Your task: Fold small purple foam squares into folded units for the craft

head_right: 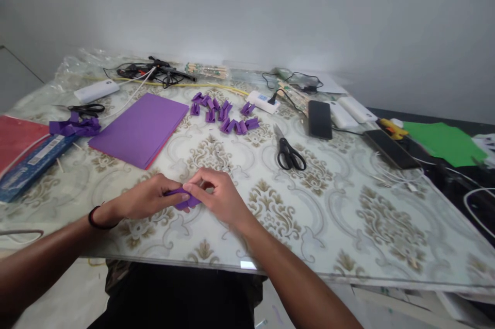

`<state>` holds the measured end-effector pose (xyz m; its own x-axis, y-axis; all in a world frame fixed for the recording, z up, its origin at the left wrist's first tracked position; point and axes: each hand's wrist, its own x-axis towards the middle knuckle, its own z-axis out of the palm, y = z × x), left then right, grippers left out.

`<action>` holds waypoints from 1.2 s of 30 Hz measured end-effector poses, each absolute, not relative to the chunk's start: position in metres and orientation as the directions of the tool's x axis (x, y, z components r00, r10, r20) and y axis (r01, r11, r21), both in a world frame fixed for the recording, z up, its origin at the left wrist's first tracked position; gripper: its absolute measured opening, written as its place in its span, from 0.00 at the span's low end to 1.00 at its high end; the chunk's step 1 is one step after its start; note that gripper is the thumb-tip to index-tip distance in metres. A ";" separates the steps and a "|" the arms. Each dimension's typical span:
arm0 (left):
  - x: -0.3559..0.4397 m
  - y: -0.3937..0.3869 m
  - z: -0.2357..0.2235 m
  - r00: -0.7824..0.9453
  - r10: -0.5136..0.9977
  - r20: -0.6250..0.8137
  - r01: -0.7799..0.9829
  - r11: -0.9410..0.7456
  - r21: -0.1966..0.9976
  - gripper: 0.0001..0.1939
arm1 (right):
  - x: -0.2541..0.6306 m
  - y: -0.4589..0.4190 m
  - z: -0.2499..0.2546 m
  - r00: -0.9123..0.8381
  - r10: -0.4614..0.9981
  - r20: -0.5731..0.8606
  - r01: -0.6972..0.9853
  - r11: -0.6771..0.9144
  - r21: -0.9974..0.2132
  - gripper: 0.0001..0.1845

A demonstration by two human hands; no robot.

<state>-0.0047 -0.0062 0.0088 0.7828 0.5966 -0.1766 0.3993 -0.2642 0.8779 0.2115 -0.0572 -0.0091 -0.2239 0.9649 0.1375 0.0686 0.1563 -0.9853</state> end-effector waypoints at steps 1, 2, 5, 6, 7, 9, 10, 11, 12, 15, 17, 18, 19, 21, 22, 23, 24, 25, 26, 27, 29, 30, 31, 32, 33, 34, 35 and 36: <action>-0.005 -0.006 0.008 0.774 0.610 -0.167 0.399 -0.266 0.878 0.19 | 0.212 -0.057 -0.009 -0.213 0.970 0.121 0.077 0.140 -0.987 0.11; -0.005 -0.005 0.007 0.761 0.630 -0.156 0.395 -0.259 0.881 0.19 | 0.212 -0.056 -0.009 -0.197 0.975 0.105 0.090 0.125 -0.988 0.11; -0.006 -0.002 0.006 0.715 0.687 -0.128 0.360 -0.205 0.910 0.20 | 0.215 -0.054 -0.010 -0.147 0.987 0.071 0.147 0.093 -0.985 0.15; -0.007 -0.002 0.005 0.707 0.697 -0.121 0.344 -0.190 0.920 0.20 | 0.215 -0.054 -0.010 -0.138 0.988 0.063 0.165 0.086 -0.983 0.18; -0.007 -0.001 0.005 0.703 0.701 -0.116 0.332 -0.179 0.926 0.19 | 0.216 -0.054 -0.010 -0.137 0.989 0.054 0.177 0.078 -0.981 0.20; -0.006 0.000 0.006 0.702 0.703 -0.115 0.324 -0.170 0.931 0.19 | 0.217 -0.054 -0.009 -0.145 0.989 0.032 0.186 0.059 -0.981 0.22; -0.006 0.000 0.006 0.700 0.704 -0.118 0.323 -0.165 0.932 0.18 | 0.217 -0.055 -0.009 -0.148 0.989 0.026 0.187 0.054 -0.981 0.22; -0.006 0.000 0.006 0.699 0.705 -0.122 0.321 -0.157 0.934 0.18 | 0.217 -0.056 -0.009 -0.151 0.988 0.022 0.188 0.051 -0.981 0.22; -0.006 -0.001 0.006 0.699 0.704 -0.127 0.315 -0.143 0.938 0.18 | 0.218 -0.056 -0.008 -0.153 0.988 0.022 0.186 0.051 -0.981 0.22; -0.006 -0.001 0.009 0.706 0.691 -0.157 0.271 -0.058 0.961 0.19 | 0.218 -0.058 -0.007 -0.176 0.984 0.018 0.173 0.049 -0.984 0.22; -0.006 0.000 0.011 0.714 0.676 -0.184 0.247 0.004 0.969 0.19 | 0.219 -0.058 -0.007 -0.183 0.983 0.014 0.175 0.047 -0.984 0.23; -0.006 0.000 0.013 0.717 0.668 -0.198 0.246 0.023 0.969 0.19 | 0.219 -0.058 -0.006 -0.179 0.984 0.014 0.180 0.047 -0.982 0.23; -0.006 0.000 0.014 0.719 0.662 -0.213 0.254 0.035 0.967 0.19 | 0.220 -0.058 -0.006 -0.173 0.985 0.018 0.187 0.050 -0.981 0.23; -0.006 0.001 0.014 0.721 0.649 -0.244 0.281 0.048 0.959 0.18 | 0.220 -0.058 -0.005 -0.165 0.986 0.029 0.197 0.061 -0.979 0.22; -0.006 0.001 0.014 0.721 0.645 -0.253 0.289 0.053 0.956 0.17 | 0.220 -0.059 -0.004 -0.161 0.986 0.033 0.196 0.065 -0.978 0.22; -0.006 0.001 0.013 0.719 0.647 -0.253 0.288 0.054 0.956 0.17 | 0.219 -0.059 -0.004 -0.159 0.987 0.037 0.192 0.068 -0.979 0.22; -0.005 0.001 0.012 0.714 0.657 -0.242 0.280 0.048 0.959 0.17 | 0.219 -0.060 -0.004 -0.159 0.986 0.039 0.184 0.069 -0.981 0.21; -0.005 0.000 0.010 0.705 0.673 -0.223 0.268 0.038 0.963 0.17 | 0.218 -0.060 -0.004 -0.161 0.986 0.039 0.174 0.067 -0.983 0.20; -0.004 0.000 0.009 0.696 0.689 -0.203 0.254 0.029 0.967 0.18 | 0.217 -0.060 -0.005 -0.164 0.986 0.034 0.166 0.062 -0.984 0.20; -0.004 -0.001 0.008 0.688 0.701 -0.187 0.241 0.022 0.970 0.18 | 0.217 -0.060 -0.005 -0.170 0.985 0.028 0.164 0.056 -0.985 0.20; -0.003 -0.001 0.007 0.686 0.706 -0.176 0.225 0.024 0.974 0.18 | 0.216 -0.060 -0.006 -0.185 0.983 0.010 0.179 0.044 -0.983 0.20; -0.003 -0.001 0.007 0.687 0.705 -0.179 0.222 0.031 0.974 0.18 | 0.217 -0.060 -0.006 -0.191 0.982 0.001 0.192 0.039 -0.981 0.20; -0.003 -0.001 0.008 0.684 0.706 -0.183 0.225 0.035 0.974 0.18 | 0.217 -0.060 -0.006 -0.196 0.981 -0.005 0.208 0.036 -0.977 0.20; -0.004 0.000 0.008 0.675 0.715 -0.184 0.232 0.032 0.972 0.18 | 0.218 -0.059 -0.006 -0.201 0.980 -0.007 0.224 0.039 -0.974 0.20; -0.004 0.000 0.009 0.662 0.728 -0.180 0.242 0.020 0.970 0.18 | 0.219 -0.059 -0.005 -0.201 0.979 -0.004 0.236 0.044 -0.971 0.20; -0.005 0.001 0.009 0.648 0.741 -0.174 0.255 0.003 0.967 0.20 | 0.219 -0.059 -0.005 -0.196 0.981 0.001 0.242 0.050 -0.969 0.20; -0.005 0.002 0.008 0.635 0.756 -0.162 0.268 -0.019 0.963 0.22 | 0.220 -0.058 -0.004 -0.188 0.982 0.009 0.239 0.055 -0.969 0.20; -0.005 0.002 0.008 0.624 0.768 -0.148 0.280 -0.043 0.959 0.25 | 0.220 -0.058 -0.004 -0.179 0.984 0.015 0.228 0.056 -0.972 0.19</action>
